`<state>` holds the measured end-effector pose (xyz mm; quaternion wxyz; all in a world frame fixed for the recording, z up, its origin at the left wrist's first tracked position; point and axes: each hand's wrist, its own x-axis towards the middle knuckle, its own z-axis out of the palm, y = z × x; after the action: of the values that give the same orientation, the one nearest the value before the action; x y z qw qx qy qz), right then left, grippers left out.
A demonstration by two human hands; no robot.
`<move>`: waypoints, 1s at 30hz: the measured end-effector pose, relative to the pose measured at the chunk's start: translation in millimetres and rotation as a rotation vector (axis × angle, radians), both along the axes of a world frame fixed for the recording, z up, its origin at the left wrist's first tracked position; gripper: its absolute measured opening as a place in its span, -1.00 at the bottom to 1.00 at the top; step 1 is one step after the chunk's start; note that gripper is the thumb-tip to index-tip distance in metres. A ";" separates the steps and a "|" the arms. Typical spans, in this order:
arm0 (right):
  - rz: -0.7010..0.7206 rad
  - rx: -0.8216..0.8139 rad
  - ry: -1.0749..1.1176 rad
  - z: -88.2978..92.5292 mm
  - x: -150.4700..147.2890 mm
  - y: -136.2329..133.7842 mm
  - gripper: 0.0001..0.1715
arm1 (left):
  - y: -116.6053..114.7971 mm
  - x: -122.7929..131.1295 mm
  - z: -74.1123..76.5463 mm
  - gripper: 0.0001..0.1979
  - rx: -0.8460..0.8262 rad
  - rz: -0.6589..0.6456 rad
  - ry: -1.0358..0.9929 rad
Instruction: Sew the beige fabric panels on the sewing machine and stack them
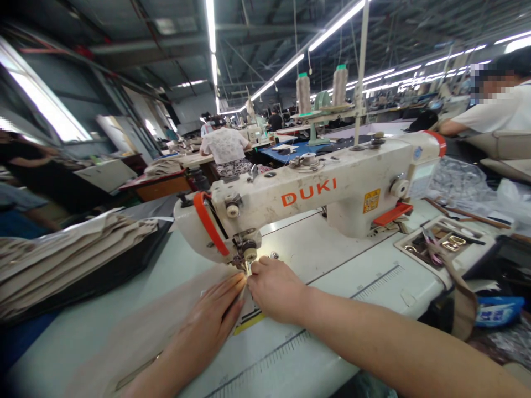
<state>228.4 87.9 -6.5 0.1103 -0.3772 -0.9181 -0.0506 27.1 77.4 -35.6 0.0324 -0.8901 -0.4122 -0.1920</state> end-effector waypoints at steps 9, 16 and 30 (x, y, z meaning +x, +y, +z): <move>0.004 0.008 0.021 -4.0 1.2 -3.0 -0.76 | -1.8 0.5 1.4 -0.68 0.017 0.005 -0.037; 0.003 0.001 0.037 -6.1 0.8 -1.0 -0.78 | -0.6 -1.6 -1.3 -0.67 0.015 0.005 -0.082; -0.010 -0.017 0.048 -3.2 1.7 1.1 -0.76 | 22.5 -1.8 -0.1 -0.69 0.046 0.022 -0.048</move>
<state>230.1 89.0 -9.8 0.1289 -0.3839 -0.9137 -0.0343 25.3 99.9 -35.6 0.0451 -0.8797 -0.4179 -0.2224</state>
